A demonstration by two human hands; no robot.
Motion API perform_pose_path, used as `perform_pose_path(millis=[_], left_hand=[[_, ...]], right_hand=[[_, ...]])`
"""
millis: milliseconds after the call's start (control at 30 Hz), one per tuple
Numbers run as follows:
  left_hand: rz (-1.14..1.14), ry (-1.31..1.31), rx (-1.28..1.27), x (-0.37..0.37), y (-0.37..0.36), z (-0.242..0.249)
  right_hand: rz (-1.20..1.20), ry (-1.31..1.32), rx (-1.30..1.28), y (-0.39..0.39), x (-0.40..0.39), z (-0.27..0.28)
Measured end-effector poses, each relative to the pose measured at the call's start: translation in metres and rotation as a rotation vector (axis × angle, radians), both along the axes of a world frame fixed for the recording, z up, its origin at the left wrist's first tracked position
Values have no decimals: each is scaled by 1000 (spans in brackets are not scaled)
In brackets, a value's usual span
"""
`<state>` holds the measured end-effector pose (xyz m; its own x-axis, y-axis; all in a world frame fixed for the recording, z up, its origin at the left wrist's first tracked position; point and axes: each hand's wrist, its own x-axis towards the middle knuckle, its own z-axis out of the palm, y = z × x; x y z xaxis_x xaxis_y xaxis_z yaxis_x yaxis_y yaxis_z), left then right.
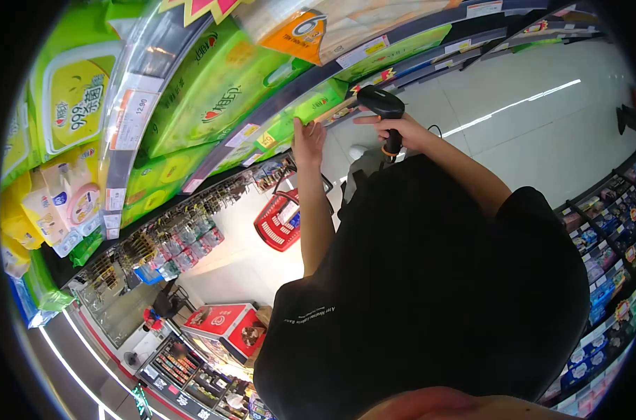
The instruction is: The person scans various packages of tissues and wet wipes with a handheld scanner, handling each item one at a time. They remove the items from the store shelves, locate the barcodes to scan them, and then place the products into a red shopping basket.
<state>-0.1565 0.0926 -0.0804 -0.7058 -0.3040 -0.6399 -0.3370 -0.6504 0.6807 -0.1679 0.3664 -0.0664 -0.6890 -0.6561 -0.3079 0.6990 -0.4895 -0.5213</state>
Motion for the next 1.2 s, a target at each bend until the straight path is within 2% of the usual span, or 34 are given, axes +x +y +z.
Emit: perform_pose_path(millis=[33, 133, 167, 300, 467, 567, 733, 933, 1067, 1200], left_hand=[[-7, -15, -91, -9, -5, 0], [-97, 96, -109, -32, -17, 10], [-76, 92, -213, -40, -15, 12], [12, 64, -304, -74, -20, 5], [-41, 35, -244, -86, -31, 2], [21, -41, -260, -86, -32, 0], [136, 200, -233, -78, -21, 5], [117, 336, -175, -58, -20, -8], [145, 348, -24, -42, -20, -16], [73, 322, -128, -38, -6, -6]], right_hand=[[-19, 5, 5, 5, -1, -4], [-114, 3, 32, 23, 2, 1], [-120, 33, 58, 29, 2, 3], [-232, -26, 92, 47, 9, -15], [-303, -38, 155, 70, 16, -20], [-356, -70, 197, 76, 25, -25], [-471, -78, 272, 72, 27, -18], [-520, -114, 406, 60, 28, 11], [-548, -103, 519, 55, 32, 13], [-558, -87, 630, 50, 48, 24]])
